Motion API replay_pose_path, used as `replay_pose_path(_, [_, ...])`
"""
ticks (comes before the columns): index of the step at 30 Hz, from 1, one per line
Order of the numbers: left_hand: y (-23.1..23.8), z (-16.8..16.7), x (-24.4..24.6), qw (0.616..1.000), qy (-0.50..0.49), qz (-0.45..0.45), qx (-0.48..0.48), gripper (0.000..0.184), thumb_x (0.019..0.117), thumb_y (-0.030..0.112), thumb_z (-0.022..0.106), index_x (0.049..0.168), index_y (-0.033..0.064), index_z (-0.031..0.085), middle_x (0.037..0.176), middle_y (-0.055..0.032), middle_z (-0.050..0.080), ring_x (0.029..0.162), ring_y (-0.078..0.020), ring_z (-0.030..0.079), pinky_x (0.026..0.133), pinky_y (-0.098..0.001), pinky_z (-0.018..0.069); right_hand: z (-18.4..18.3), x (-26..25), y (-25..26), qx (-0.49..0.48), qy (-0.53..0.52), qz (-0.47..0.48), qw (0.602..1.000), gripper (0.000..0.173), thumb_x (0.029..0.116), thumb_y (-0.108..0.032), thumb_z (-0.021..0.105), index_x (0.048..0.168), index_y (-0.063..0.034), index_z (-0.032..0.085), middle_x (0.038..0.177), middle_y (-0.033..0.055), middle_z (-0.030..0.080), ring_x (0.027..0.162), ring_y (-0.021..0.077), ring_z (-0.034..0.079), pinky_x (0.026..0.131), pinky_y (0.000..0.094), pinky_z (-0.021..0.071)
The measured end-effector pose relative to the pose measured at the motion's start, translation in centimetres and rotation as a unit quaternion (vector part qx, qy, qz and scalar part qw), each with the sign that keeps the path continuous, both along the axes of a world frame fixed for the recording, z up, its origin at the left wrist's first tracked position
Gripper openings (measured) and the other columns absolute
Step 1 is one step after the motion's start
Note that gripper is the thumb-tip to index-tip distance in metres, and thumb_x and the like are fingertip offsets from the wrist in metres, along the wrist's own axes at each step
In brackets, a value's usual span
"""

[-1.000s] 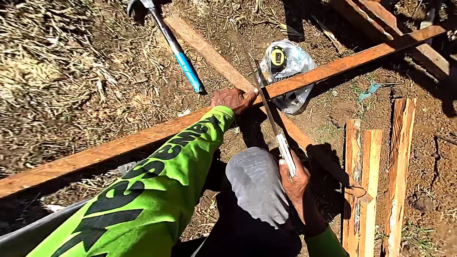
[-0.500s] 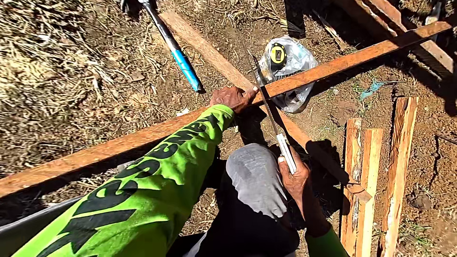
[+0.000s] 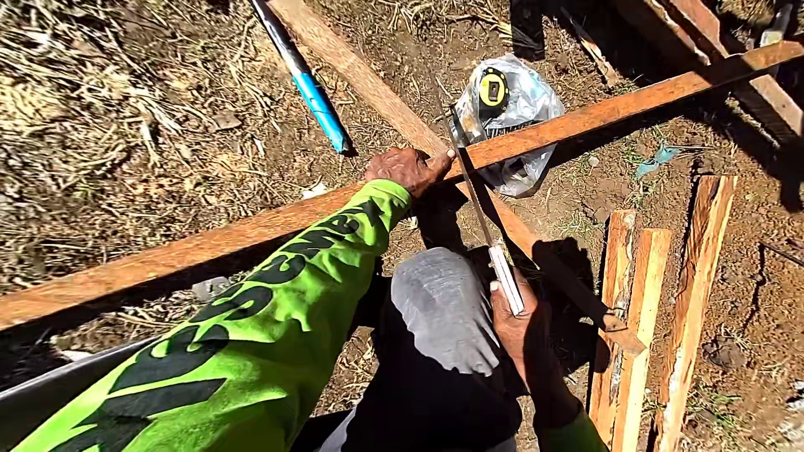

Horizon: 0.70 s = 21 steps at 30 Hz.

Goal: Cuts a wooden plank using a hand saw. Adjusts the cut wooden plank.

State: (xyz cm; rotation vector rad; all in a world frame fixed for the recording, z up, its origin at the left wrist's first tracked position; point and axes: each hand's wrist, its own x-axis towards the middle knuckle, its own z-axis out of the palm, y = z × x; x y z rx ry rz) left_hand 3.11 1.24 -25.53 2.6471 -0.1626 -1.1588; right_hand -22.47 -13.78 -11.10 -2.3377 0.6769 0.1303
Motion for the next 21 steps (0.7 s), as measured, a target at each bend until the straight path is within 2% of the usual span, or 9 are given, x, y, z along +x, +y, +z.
replay_pose_path(3, [0.2,-0.3,0.3,1.000,-0.016,0.003,-0.005,0.105,0.0815,0.095,0.015,0.114,0.0149,0.074,0.110,-0.0242,0.073,0.108,-0.0480,0.068,0.083,-0.0736,0.0491,-3.4,5.9,1.0,0.007,-0.019,-0.020,1.000,0.042,0.0924,-0.028,0.071,0.128,-0.0055,0.071,0.086,0.0083,0.075,0.075,0.0176,0.072,0.072,0.0401,0.0606])
replay_pose_path(5, [0.4,-0.4,0.4,1.000,-0.015,0.002,-0.005,0.104,0.0835,0.094,0.015,0.114,0.0141,0.074,0.110,-0.0248,0.072,0.108,-0.0479,0.068,0.084,-0.0739,0.0493,-3.6,4.8,0.8,0.006,-0.018,-0.023,1.000,0.044,0.0925,-0.029,0.071,0.131,-0.0067,0.070,0.090,0.0087,0.077,0.077,0.0178,0.073,0.073,0.0404,0.0619])
replay_pose_path(7, [0.3,-0.5,-0.1,1.000,-0.012,0.000,-0.006,0.101,0.0894,0.087,0.011,0.109,0.0101,0.073,0.109,-0.0267,0.072,0.108,-0.0491,0.068,0.084,-0.0742,0.0489,-1.1,0.8,0.1,0.015,0.000,-0.030,0.999,0.045,0.0927,-0.027,0.071,0.129,-0.0002,0.070,0.099,0.0116,0.078,0.087,0.0160,0.076,0.082,0.0362,0.0635])
replay_pose_path(11, [0.0,-0.2,0.5,1.000,-0.016,0.006,0.010,0.097,0.1002,0.070,0.002,0.101,-0.0016,0.069,0.110,-0.0324,0.069,0.110,-0.0531,0.065,0.085,-0.0745,0.0471,5.4,-7.3,-1.5,-0.035,0.044,0.017,0.998,0.046,0.0962,-0.031,0.065,0.128,0.0020,0.069,0.101,0.0104,0.078,0.088,0.0110,0.075,0.081,0.0300,0.0624])
replay_pose_path(13, [-0.1,-0.2,0.4,1.000,-0.014,0.002,0.018,0.096,0.1016,0.066,0.000,0.100,-0.0031,0.067,0.108,-0.0330,0.069,0.110,-0.0534,0.065,0.084,-0.0739,0.0477,6.0,-6.9,-1.7,-0.037,0.047,0.027,0.998,0.045,0.0963,-0.030,0.065,0.128,0.0020,0.069,0.099,0.0103,0.078,0.087,0.0116,0.075,0.079,0.0301,0.0625])
replay_pose_path(16, [-0.4,0.1,0.2,1.000,-0.019,0.000,0.016,0.096,0.1026,0.063,-0.001,0.097,-0.0042,0.067,0.106,-0.0333,0.069,0.108,-0.0533,0.066,0.082,-0.0730,0.0483,0.3,2.2,-0.6,0.016,0.024,0.000,1.000,0.042,0.0943,-0.027,0.069,0.126,-0.0001,0.070,0.095,0.0090,0.077,0.084,0.0124,0.074,0.078,0.0330,0.0626])
replay_pose_path(18, [-0.4,-0.2,0.0,0.999,-0.030,-0.001,0.013,0.095,0.1025,0.063,-0.002,0.096,-0.0031,0.067,0.104,-0.0317,0.070,0.106,-0.0513,0.067,0.081,-0.0715,0.0493,-4.2,8.4,0.7,0.023,-0.008,-0.009,1.000,0.042,0.0934,-0.025,0.071,0.129,-0.0035,0.070,0.085,0.0120,0.075,0.073,0.0222,0.072,0.069,0.0450,0.0608])
replay_pose_path(20, [-0.2,-0.5,0.6,0.999,-0.038,-0.003,0.008,0.095,0.1026,0.063,-0.002,0.095,-0.0021,0.067,0.103,-0.0311,0.070,0.106,-0.0506,0.068,0.081,-0.0711,0.0495,-5.5,10.6,0.9,0.014,-0.013,0.001,1.000,0.044,0.0955,-0.030,0.070,0.134,-0.0097,0.068,0.084,0.0104,0.074,0.071,0.0241,0.071,0.066,0.0483,0.0598])
replay_pose_path(21, [-0.1,-0.5,0.6,0.999,-0.032,-0.006,0.006,0.095,0.1025,0.063,-0.002,0.096,-0.0024,0.067,0.105,-0.0316,0.070,0.107,-0.0510,0.067,0.082,-0.0720,0.0488,-5.5,9.3,0.6,0.015,-0.015,-0.003,1.000,0.045,0.0955,-0.032,0.070,0.134,-0.0095,0.068,0.086,0.0101,0.075,0.072,0.0227,0.072,0.068,0.0469,0.0606])
